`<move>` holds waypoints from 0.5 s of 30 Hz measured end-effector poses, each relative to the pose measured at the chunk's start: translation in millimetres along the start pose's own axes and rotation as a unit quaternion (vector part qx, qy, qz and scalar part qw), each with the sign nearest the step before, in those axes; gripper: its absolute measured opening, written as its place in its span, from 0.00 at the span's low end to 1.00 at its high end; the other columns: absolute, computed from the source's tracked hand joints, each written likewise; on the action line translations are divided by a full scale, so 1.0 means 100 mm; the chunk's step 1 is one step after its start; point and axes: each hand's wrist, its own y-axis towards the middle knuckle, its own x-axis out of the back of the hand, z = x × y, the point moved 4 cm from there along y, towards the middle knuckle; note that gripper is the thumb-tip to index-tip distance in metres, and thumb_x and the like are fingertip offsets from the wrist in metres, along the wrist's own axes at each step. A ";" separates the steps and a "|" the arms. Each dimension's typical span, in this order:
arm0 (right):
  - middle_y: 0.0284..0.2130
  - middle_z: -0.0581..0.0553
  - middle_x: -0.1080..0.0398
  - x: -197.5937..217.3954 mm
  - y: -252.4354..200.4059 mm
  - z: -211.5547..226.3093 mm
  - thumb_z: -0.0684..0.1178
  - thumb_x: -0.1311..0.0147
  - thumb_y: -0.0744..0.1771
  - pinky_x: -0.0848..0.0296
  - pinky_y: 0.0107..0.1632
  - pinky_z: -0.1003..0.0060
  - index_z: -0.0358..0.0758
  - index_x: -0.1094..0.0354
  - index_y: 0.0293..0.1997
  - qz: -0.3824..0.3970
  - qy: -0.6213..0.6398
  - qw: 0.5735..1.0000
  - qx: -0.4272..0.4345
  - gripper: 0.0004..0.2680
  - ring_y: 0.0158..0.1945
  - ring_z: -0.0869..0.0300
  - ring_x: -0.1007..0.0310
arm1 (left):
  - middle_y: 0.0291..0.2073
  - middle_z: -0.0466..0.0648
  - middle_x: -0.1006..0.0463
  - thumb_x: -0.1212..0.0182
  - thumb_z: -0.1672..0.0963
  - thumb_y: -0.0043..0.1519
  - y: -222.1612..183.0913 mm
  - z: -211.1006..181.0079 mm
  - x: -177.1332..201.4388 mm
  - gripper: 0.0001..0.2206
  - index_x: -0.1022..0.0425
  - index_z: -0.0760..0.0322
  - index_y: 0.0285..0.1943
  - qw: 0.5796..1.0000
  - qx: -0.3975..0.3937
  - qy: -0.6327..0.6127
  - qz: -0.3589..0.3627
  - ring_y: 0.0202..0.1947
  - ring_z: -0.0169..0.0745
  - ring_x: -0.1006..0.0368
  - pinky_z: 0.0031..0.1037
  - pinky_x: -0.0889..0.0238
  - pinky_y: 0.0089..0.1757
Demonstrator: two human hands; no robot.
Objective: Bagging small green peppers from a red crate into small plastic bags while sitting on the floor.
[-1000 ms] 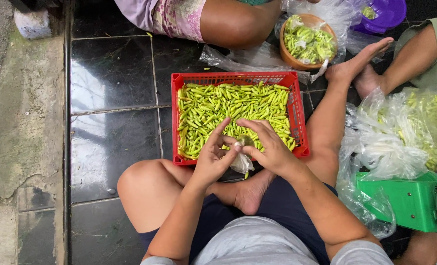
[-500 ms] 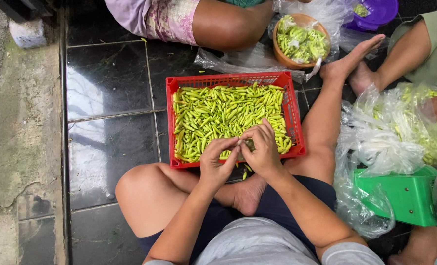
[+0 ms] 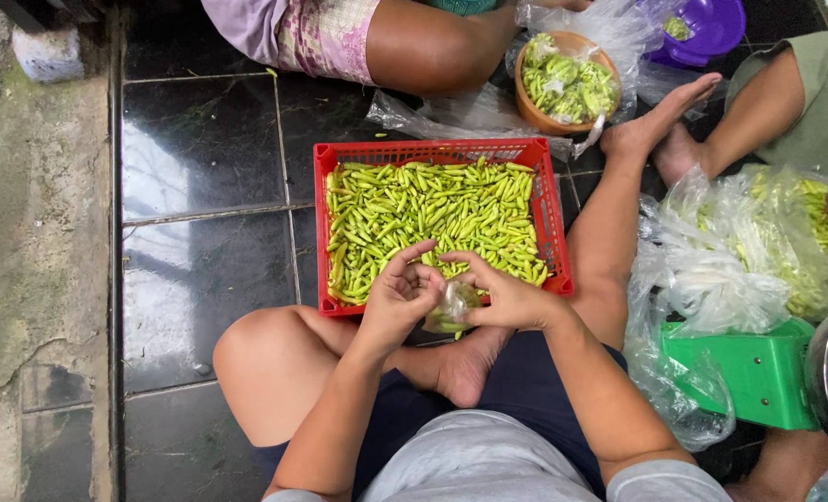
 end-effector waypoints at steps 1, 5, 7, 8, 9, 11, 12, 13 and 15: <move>0.53 0.26 0.28 0.00 -0.01 -0.08 0.33 0.39 0.61 0.33 0.61 0.44 0.42 0.54 0.72 0.002 -0.003 1.000 -0.001 0.33 0.57 0.43 0.29 | 0.30 0.51 0.21 0.36 0.68 0.56 -0.02 -0.06 -0.01 0.30 0.34 0.70 0.70 1.000 -0.002 -0.002 -0.002 0.32 0.28 0.26 0.20 0.26 0.40; 0.51 0.45 0.25 -0.04 -0.08 -0.38 0.38 0.39 0.64 0.29 0.58 0.61 0.45 0.49 0.70 0.064 0.075 0.995 0.000 0.27 0.52 0.62 0.31 | 0.29 0.50 0.22 0.34 0.68 0.55 -0.11 -0.30 -0.10 0.31 0.35 0.70 0.71 0.996 -0.063 0.052 0.025 0.32 0.29 0.28 0.38 0.26 0.51; 0.50 0.45 0.25 -0.05 -0.12 -0.44 0.40 0.38 0.65 0.28 0.56 0.63 0.45 0.48 0.70 0.082 0.080 0.993 0.007 0.26 0.51 0.62 0.30 | 0.29 0.51 0.21 0.34 0.68 0.55 -0.14 -0.35 -0.12 0.31 0.35 0.71 0.71 0.996 -0.065 0.048 0.039 0.29 0.28 0.29 0.39 0.26 0.50; 0.51 0.45 0.24 -0.07 -0.13 -0.44 0.41 0.38 0.65 0.28 0.56 0.64 0.44 0.47 0.68 0.088 0.093 0.992 0.007 0.24 0.51 0.62 0.29 | 0.30 0.51 0.21 0.34 0.68 0.55 -0.15 -0.36 -0.10 0.30 0.34 0.71 0.70 0.995 -0.069 0.054 0.039 0.30 0.28 0.28 0.35 0.26 0.48; 0.51 0.45 0.24 -0.07 -0.17 -0.45 0.42 0.38 0.66 0.27 0.55 0.65 0.43 0.45 0.67 0.091 0.106 0.990 0.006 0.23 0.51 0.63 0.29 | 0.31 0.50 0.20 0.33 0.68 0.56 -0.16 -0.36 -0.11 0.29 0.33 0.72 0.69 0.995 -0.073 0.057 0.040 0.30 0.28 0.27 0.31 0.26 0.45; 0.52 0.45 0.25 -0.05 -0.17 -0.72 0.42 0.37 0.65 0.27 0.55 0.63 0.41 0.44 0.66 0.075 0.107 0.991 0.006 0.23 0.51 0.62 0.30 | 0.31 0.51 0.20 0.33 0.67 0.56 -0.14 -0.31 -0.12 0.27 0.31 0.72 0.67 0.994 -0.071 0.065 0.055 0.31 0.30 0.27 0.30 0.27 0.44; 0.53 0.46 0.27 -0.02 -0.17 -0.85 0.43 0.35 0.65 0.26 0.55 0.61 0.39 0.42 0.66 0.065 0.108 0.992 0.009 0.23 0.51 0.62 0.31 | 0.31 0.52 0.19 0.33 0.67 0.56 -0.12 -0.28 -0.12 0.26 0.29 0.72 0.66 0.993 -0.071 0.075 0.065 0.31 0.31 0.27 0.29 0.27 0.43; 0.53 0.46 0.27 -0.08 -0.25 -0.85 0.43 0.35 0.65 0.26 0.55 0.61 0.39 0.42 0.66 0.061 0.106 0.993 0.008 0.23 0.51 0.62 0.31 | 0.31 0.52 0.19 0.33 0.67 0.56 -0.08 -0.23 -0.10 0.26 0.29 0.72 0.66 0.992 -0.072 0.073 0.069 0.31 0.31 0.27 0.29 0.27 0.43; 0.51 0.42 0.25 -0.20 -0.39 -0.90 0.44 0.38 0.65 0.23 0.52 0.61 0.38 0.39 0.66 0.040 0.252 0.965 -0.066 0.21 0.50 0.58 0.24 | 0.36 0.53 0.19 0.36 0.66 0.58 0.02 -0.12 -0.04 0.28 0.33 0.69 0.71 0.989 -0.063 0.109 0.077 0.35 0.33 0.27 0.29 0.29 0.43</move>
